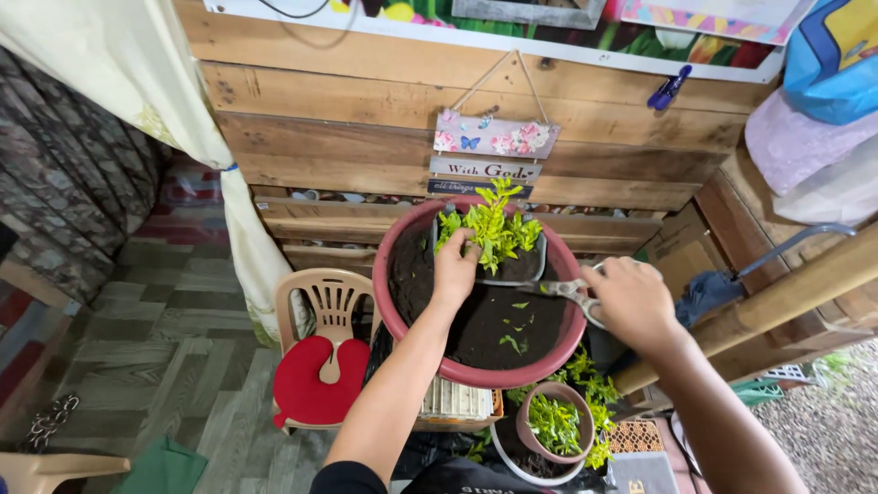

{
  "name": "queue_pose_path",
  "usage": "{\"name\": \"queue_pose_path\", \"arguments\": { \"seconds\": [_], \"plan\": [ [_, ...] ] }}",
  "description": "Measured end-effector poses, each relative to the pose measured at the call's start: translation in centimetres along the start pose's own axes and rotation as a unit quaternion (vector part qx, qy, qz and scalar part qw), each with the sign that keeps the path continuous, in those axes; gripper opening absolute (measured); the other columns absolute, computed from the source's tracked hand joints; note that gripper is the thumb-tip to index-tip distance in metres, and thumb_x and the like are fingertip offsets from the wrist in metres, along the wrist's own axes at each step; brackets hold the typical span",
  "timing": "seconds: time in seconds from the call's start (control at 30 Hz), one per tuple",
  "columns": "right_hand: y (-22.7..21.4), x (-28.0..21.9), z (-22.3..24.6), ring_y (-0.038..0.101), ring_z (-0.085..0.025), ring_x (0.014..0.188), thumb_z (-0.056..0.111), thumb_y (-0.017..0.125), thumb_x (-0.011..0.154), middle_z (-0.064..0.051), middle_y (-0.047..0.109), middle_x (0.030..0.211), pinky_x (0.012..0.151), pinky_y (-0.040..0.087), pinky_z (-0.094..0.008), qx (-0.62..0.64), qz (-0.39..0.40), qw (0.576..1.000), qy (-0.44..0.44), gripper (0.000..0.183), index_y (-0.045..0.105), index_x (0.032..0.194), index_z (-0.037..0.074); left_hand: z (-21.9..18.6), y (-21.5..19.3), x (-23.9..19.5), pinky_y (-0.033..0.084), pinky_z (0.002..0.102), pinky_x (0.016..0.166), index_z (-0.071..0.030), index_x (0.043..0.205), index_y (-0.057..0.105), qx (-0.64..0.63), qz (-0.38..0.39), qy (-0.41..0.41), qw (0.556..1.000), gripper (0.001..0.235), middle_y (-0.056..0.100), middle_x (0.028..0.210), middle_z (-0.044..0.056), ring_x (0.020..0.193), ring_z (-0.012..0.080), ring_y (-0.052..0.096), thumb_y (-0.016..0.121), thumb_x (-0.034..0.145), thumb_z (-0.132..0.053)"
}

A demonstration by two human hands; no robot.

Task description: Trimming and planting small green seedlings into a larger pot using scissors.

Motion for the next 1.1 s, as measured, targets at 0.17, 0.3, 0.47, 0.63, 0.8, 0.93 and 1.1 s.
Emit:
{"name": "queue_pose_path", "arguments": {
  "seconds": [0.17,0.3,0.47,0.63,0.8,0.93,1.1],
  "plan": [
    [-0.2,-1.8,-2.1,0.063,-0.032,0.111,0.032,0.078,0.076,-0.010,0.068,0.109,0.091,0.050,-0.046,0.245,-0.065,0.966,0.051,0.055,0.063,0.127,0.018,-2.5,-0.8,-0.9,0.053,0.032,0.080,-0.005,0.113,0.069,0.053,-0.011,-0.018,0.998,0.023,0.075,0.095,0.012,0.087,0.0199,0.070,0.070,0.090,-0.009],
    [-0.7,-1.6,-1.6,0.062,-0.034,0.115,0.044,0.086,0.070,-0.013,0.068,0.119,0.095,0.049,-0.043,0.410,-0.076,0.901,0.123,0.070,0.062,0.129,0.014,-2.9,0.0,-1.1,0.054,0.034,0.081,-0.006,0.112,0.070,0.068,0.021,-0.005,0.997,0.022,0.077,0.098,0.013,0.087,0.0214,0.071,0.069,0.091,-0.010],
    [0.4,-0.8,-0.6,0.067,-0.034,0.109,0.043,0.084,0.071,-0.012,0.071,0.115,0.091,0.052,-0.042,0.452,-0.081,0.878,0.135,0.067,0.063,0.127,0.013,-3.2,0.2,-1.3,0.054,0.033,0.082,-0.005,0.114,0.070,0.059,0.032,0.017,0.998,0.024,0.076,0.100,0.012,0.089,0.0207,0.071,0.069,0.090,-0.009],
    [1.3,-0.3,-1.0,0.067,-0.036,0.108,0.043,0.086,0.071,-0.013,0.072,0.115,0.088,0.052,-0.044,0.440,-0.083,0.882,0.151,0.067,0.063,0.127,0.013,-2.6,0.5,-1.4,0.054,0.032,0.079,-0.006,0.114,0.071,0.066,0.049,-0.027,0.996,0.024,0.076,0.096,0.012,0.083,0.0216,0.070,0.069,0.091,-0.009],
    [2.0,-0.1,-1.0,0.071,-0.035,0.099,0.042,0.086,0.069,-0.014,0.075,0.107,0.083,0.054,-0.042,0.468,-0.094,0.867,0.141,0.064,0.066,0.123,0.013,-3.3,0.9,-1.5,0.055,0.032,0.087,-0.004,0.112,0.071,0.047,0.060,0.023,0.997,0.024,0.077,0.107,0.014,0.098,0.0239,0.074,0.069,0.089,-0.006],
    [2.6,-0.2,-0.9,0.073,-0.034,0.085,0.043,0.086,0.068,-0.016,0.075,0.092,0.079,0.054,-0.041,0.469,-0.052,0.865,0.169,0.063,0.068,0.122,0.015,-3.4,1.0,-1.6,0.054,0.034,0.091,-0.004,0.113,0.072,0.073,0.066,0.028,0.995,0.025,0.076,0.111,0.015,0.104,0.0276,0.073,0.070,0.088,-0.006],
    [3.6,-0.2,-0.2,0.069,-0.035,0.074,0.049,0.084,0.073,-0.018,0.073,0.081,0.074,0.055,-0.040,0.465,-0.011,0.870,0.162,0.054,0.075,0.113,0.014,-3.1,1.2,-1.7,0.055,0.035,0.090,-0.005,0.113,0.072,0.084,0.077,0.005,0.993,0.027,0.076,0.110,0.016,0.103,0.0293,0.074,0.069,0.086,-0.007]
  ]
}}
Point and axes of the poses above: each hand's wrist, its own x-axis towards the middle knuckle, its own y-axis out of the palm, z = x × y, the point moved 10 cm from there along x, towards the middle knuckle
